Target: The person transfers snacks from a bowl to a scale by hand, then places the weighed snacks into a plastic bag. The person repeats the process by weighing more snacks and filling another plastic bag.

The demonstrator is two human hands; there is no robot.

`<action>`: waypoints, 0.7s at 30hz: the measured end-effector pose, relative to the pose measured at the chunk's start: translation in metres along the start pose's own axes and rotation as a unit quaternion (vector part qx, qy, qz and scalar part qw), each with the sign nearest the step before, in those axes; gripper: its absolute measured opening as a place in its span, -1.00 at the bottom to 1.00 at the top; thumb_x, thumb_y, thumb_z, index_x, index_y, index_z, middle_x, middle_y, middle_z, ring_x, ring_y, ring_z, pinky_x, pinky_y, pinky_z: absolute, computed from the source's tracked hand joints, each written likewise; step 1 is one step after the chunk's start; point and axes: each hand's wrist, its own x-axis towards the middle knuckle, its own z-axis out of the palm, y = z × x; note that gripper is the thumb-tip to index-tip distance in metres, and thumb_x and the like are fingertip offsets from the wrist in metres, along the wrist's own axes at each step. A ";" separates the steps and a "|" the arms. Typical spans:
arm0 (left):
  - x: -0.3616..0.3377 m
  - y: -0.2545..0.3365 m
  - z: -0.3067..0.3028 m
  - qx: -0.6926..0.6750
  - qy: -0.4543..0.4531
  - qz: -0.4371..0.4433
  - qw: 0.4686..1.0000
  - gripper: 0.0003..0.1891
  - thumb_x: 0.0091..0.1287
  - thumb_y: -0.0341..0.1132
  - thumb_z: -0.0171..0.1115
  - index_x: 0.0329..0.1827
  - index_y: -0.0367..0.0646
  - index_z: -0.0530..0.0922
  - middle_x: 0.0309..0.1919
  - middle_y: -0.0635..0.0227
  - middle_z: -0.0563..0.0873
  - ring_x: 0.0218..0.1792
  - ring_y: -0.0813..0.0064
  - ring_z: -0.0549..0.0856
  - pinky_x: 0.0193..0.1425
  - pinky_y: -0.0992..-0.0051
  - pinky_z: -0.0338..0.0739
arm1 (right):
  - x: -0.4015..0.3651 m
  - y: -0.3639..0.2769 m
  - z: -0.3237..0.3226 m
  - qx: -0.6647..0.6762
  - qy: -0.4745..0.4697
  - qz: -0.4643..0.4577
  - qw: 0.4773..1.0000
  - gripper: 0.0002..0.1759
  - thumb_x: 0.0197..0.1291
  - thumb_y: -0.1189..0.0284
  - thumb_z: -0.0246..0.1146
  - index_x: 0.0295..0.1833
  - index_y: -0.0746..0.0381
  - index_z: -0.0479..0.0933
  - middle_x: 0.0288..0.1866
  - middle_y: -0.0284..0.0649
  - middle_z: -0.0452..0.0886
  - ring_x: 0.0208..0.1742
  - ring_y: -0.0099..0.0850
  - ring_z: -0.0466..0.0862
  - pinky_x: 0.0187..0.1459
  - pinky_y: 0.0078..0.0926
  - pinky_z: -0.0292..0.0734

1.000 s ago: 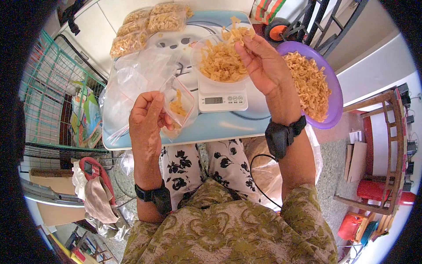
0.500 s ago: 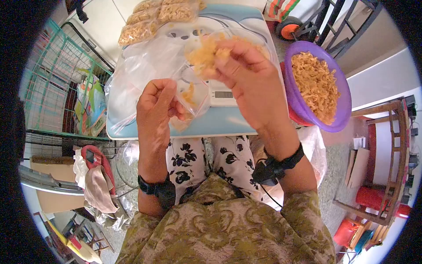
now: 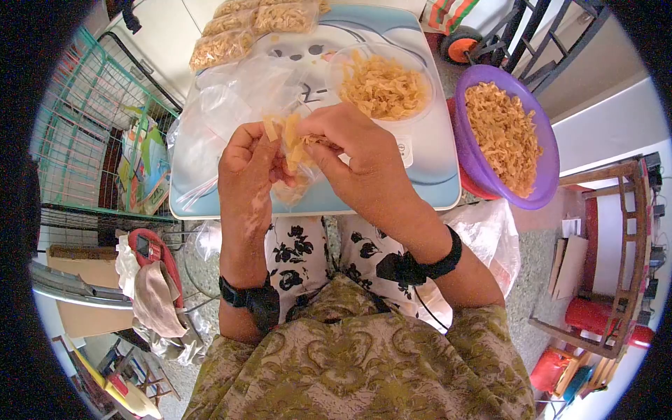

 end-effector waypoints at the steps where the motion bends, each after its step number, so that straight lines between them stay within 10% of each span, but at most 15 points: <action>1: 0.000 0.000 0.000 0.000 0.000 0.000 1.000 -0.81 0.49 -0.32 0.17 -0.08 -0.31 0.53 -0.50 0.38 0.64 -0.59 0.70 0.57 -0.56 0.69 0.49 | 0.000 0.001 0.000 -0.021 -0.017 -0.007 1.000 -0.74 0.18 0.63 0.26 0.01 0.25 0.58 -0.08 -0.14 0.61 -0.13 -0.27 0.67 -0.14 -0.47 0.61; 10: -0.002 -0.001 -0.003 0.070 -0.009 0.019 0.997 -0.82 0.47 -0.29 0.21 -0.08 -0.26 0.57 -0.50 0.45 0.61 -0.60 0.72 0.50 -0.58 0.69 0.36 | 0.010 0.000 0.001 -0.141 -0.121 -0.017 0.982 -0.92 0.23 0.52 0.18 -0.20 0.32 0.49 -0.15 0.04 0.62 -0.10 0.02 0.64 -0.14 -0.09 0.53; 21: -0.003 0.005 -0.003 0.101 0.021 0.029 0.994 -0.82 0.46 -0.26 0.24 -0.12 -0.22 0.60 -0.57 0.56 0.54 -0.64 0.80 0.40 -0.61 0.73 0.20 | 0.025 -0.006 0.006 -0.219 -0.143 -0.030 0.965 -0.87 0.17 0.47 0.24 -0.25 0.32 0.50 -0.34 0.01 0.54 -0.30 0.02 0.62 -0.28 -0.12 0.52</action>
